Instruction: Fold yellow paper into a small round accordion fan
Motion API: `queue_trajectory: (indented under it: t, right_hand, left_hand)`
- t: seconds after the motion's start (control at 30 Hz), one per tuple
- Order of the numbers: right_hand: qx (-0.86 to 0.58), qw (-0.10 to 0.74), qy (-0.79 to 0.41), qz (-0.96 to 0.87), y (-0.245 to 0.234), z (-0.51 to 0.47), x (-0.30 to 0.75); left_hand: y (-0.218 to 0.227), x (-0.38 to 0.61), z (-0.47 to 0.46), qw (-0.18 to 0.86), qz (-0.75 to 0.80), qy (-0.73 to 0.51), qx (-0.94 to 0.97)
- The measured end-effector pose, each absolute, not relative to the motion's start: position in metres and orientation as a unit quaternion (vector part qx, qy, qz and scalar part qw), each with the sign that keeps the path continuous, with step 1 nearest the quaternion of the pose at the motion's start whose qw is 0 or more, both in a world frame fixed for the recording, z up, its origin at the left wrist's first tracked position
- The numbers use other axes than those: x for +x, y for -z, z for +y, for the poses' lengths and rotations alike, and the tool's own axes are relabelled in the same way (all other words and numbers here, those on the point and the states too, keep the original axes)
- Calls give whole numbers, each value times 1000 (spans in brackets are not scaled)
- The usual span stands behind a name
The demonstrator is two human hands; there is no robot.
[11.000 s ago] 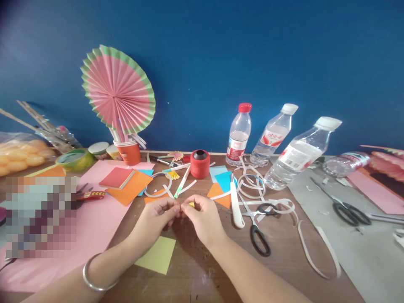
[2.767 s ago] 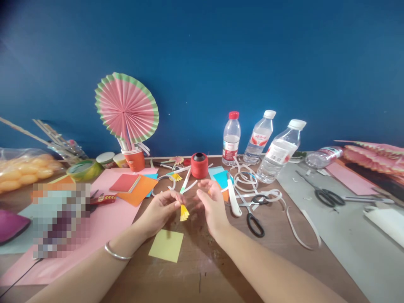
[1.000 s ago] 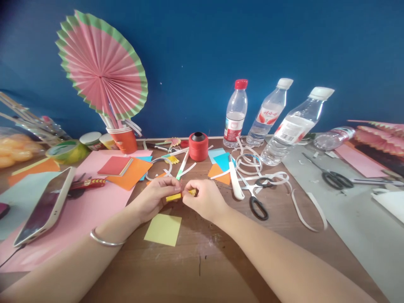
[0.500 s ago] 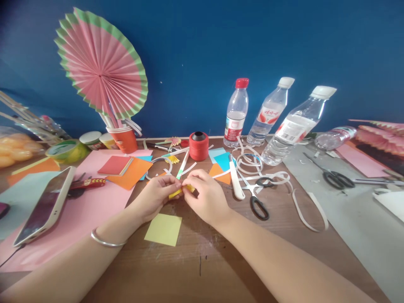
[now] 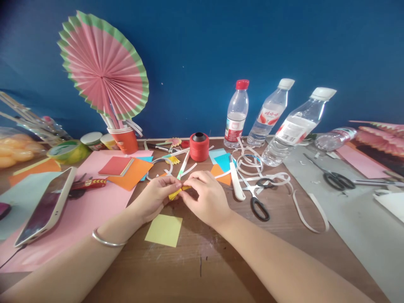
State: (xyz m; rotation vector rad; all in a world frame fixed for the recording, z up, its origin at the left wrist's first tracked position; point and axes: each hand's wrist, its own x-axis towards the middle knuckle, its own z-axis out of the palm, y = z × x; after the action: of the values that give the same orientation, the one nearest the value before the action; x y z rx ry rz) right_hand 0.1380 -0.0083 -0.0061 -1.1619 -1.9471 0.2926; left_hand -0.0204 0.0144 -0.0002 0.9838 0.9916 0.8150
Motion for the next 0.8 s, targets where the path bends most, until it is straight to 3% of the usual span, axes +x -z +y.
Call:
queue_trajectory:
  t: [0.8]
  right_hand:
    - [-428,407,-101,-801,8,-6,142]
  left_hand:
    - [-1,-21,16,680,451,-349,461]
